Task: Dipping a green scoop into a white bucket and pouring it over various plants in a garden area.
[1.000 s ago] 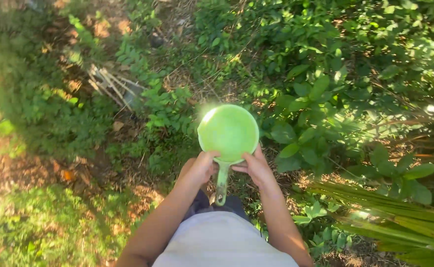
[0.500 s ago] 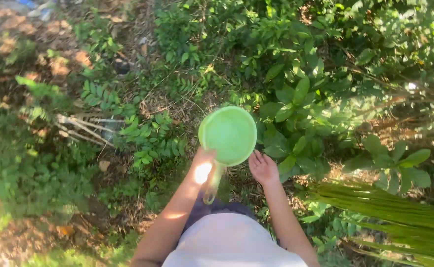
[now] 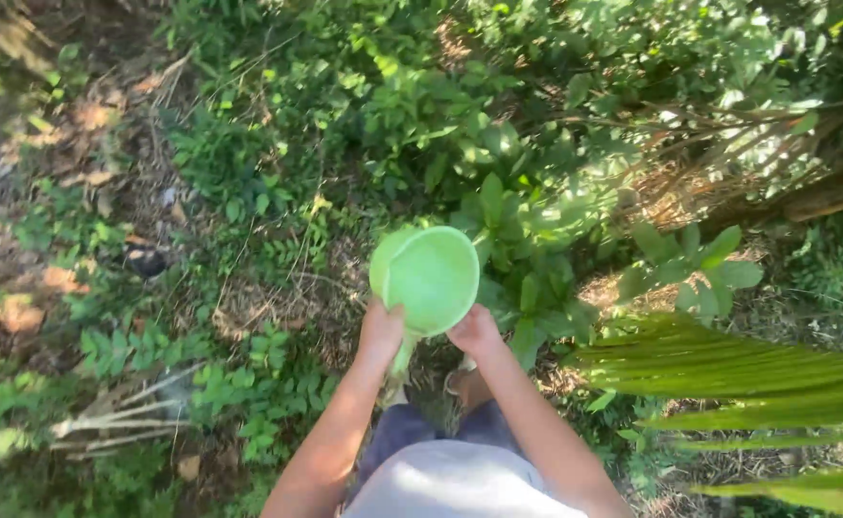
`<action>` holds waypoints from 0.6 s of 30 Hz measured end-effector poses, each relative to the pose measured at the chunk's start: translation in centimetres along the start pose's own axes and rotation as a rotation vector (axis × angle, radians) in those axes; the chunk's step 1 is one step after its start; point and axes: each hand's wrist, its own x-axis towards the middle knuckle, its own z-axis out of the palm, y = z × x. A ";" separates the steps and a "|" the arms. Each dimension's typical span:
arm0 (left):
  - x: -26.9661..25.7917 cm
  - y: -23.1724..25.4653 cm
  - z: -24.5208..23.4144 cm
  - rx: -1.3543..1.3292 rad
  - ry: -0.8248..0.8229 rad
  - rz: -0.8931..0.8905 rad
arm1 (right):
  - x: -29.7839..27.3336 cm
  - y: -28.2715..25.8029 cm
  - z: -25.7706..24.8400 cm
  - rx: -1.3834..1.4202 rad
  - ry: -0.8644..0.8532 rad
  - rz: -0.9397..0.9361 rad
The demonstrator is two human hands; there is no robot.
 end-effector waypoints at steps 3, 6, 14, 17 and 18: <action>2.1 1.9 2.1 -0.417 -0.108 -0.072 | 0.9 -4.4 3.5 0.019 -0.004 0.017; 2.6 10.0 1.2 -0.716 -0.208 -0.312 | 5.2 -11.9 1.6 0.164 -0.542 0.141; 7.1 17.7 1.0 -0.835 -0.146 -0.288 | -4.8 -34.7 15.4 -0.612 -0.663 -0.095; 8.1 19.6 0.6 -0.845 -0.120 -0.296 | -8.8 -38.4 19.1 -1.205 -0.265 -0.252; 8.7 20.3 0.1 -0.812 -0.106 -0.306 | -9.1 -38.9 20.4 -1.387 -0.121 -0.307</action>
